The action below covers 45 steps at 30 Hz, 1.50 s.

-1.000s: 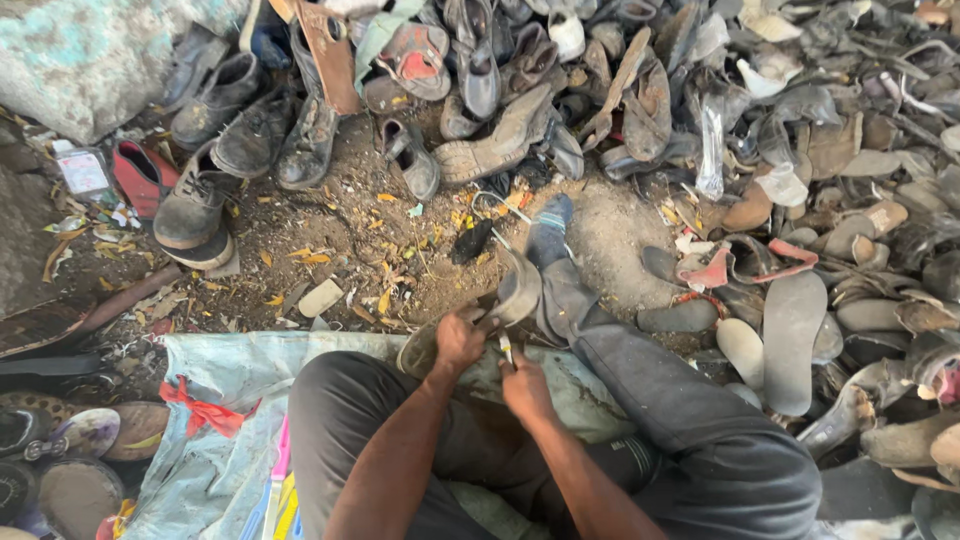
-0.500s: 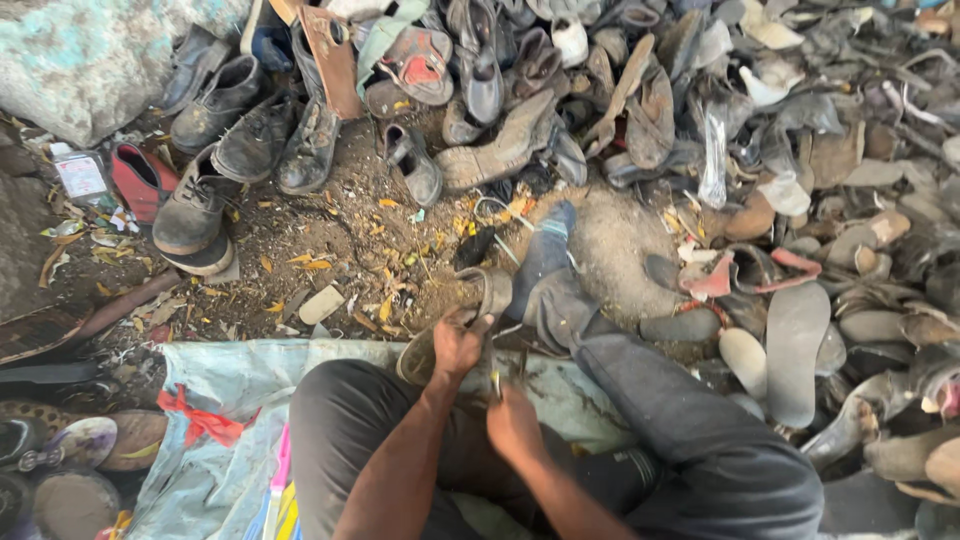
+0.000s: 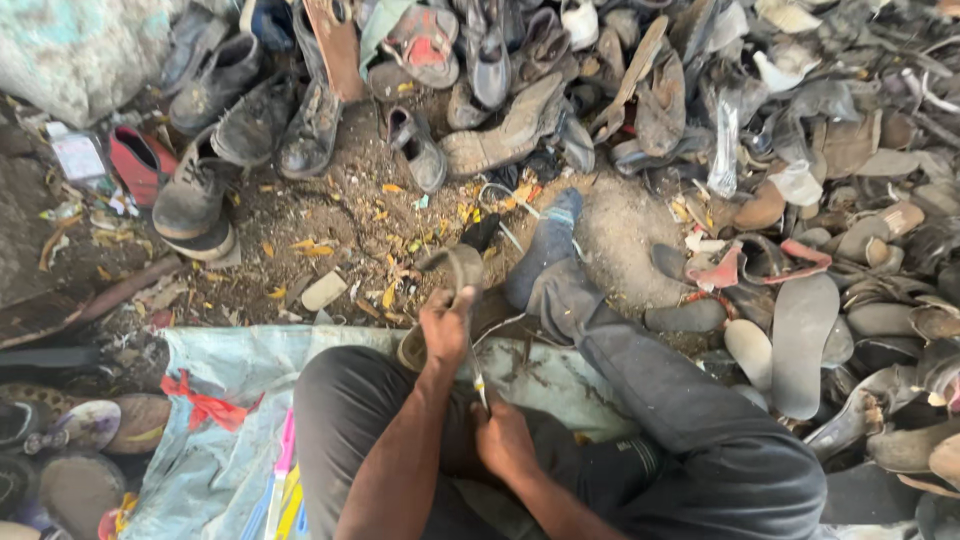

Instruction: The person uses a small knife to trim material from the edges and soles of various shoes while sitting on the ground.

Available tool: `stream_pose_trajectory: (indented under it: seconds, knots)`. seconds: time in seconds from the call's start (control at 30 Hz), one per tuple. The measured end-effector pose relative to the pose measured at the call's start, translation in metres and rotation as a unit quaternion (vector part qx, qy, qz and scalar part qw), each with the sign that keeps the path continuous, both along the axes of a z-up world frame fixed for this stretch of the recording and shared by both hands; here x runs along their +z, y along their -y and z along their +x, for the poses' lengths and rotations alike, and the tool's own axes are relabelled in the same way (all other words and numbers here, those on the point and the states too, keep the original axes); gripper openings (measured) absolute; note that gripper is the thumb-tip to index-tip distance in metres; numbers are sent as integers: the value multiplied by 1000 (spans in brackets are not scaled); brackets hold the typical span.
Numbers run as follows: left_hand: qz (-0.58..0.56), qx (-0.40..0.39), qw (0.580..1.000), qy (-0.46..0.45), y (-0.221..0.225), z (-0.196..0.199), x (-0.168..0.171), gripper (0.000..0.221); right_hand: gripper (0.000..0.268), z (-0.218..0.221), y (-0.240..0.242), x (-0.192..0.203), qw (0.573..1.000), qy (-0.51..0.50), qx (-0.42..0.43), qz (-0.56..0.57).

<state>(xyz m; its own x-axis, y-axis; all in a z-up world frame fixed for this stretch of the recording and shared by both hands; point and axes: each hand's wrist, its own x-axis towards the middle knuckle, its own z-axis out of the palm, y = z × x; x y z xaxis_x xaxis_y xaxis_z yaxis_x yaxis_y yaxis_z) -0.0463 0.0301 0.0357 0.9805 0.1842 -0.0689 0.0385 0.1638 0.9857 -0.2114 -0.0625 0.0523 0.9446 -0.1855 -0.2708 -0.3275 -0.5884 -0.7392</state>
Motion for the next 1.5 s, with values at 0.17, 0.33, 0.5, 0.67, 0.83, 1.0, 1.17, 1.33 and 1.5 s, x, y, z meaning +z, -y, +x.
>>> stream_pose_trajectory:
  seconds: [0.17,0.33,0.5,0.67,0.83,1.0,1.17,1.33,1.5]
  knots:
    - [-78,-9,997,-27,-11,9,24,28,27,25,-4,8,999,40,-5,17]
    - [560,-164,806,99,-28,-5,60,71,31,32,8,1,999,30,-8,17]
    - [641,-398,656,-25,-46,-10,51,52,32,16,23,-8,994,69,19,79]
    - [661,-381,633,129,-13,-12,20,33,25,24,46,-3,997,73,-17,34]
    - [488,-221,838,106,18,-28,-3,39,23,47,78,-4,997,56,33,-32]
    - [482,-192,847,116,12,-33,2,36,21,42,64,6,989,123,40,-71]
    - [433,-110,883,147,15,-36,24,32,24,-18,43,40,999,26,20,-41]
    - [391,-107,897,175,9,-40,36,28,27,4,43,42,998,19,37,-53]
    - [360,-102,916,146,7,-40,43,29,23,22,27,37,994,-8,16,-109]
